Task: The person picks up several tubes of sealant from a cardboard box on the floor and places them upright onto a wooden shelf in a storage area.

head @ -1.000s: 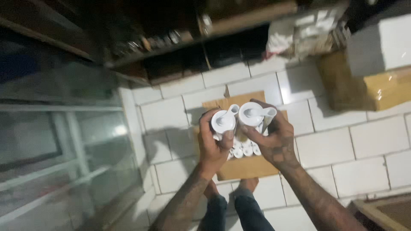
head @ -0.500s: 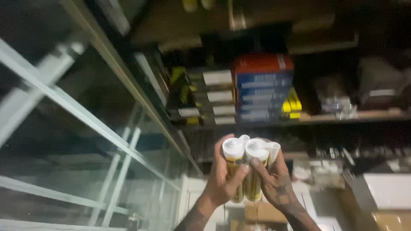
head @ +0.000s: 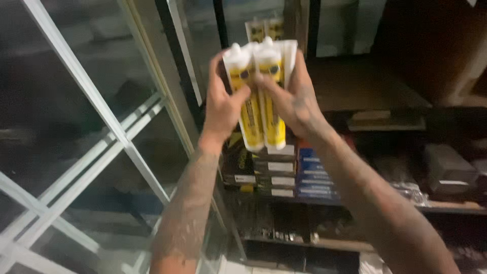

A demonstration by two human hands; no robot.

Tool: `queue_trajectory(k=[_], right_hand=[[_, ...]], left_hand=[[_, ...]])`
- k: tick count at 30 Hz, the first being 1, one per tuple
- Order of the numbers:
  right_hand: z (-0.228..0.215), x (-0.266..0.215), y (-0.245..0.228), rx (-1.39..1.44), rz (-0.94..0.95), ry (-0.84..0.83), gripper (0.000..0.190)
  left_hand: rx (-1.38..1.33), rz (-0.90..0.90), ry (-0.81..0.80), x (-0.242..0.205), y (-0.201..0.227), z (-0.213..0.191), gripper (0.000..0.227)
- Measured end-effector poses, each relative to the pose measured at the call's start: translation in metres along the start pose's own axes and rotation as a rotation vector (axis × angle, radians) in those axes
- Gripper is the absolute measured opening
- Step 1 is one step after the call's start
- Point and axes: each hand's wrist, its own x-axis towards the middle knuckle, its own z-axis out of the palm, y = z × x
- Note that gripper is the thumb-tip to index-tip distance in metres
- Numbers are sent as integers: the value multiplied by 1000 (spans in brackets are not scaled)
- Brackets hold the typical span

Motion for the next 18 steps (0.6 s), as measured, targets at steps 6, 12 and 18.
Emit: queue_trajectory(k=[6, 12, 18], right_hand=[[18, 139, 72, -76, -28, 148, 41], [36, 199, 159, -487, 61, 203, 55], [39, 257, 269, -155, 39, 382, 100]], left_hand=[[73, -177, 188, 113, -49, -40, 57], [251, -454, 306, 173, -91, -56, 74], [101, -24, 361, 210, -287, -89, 68]])
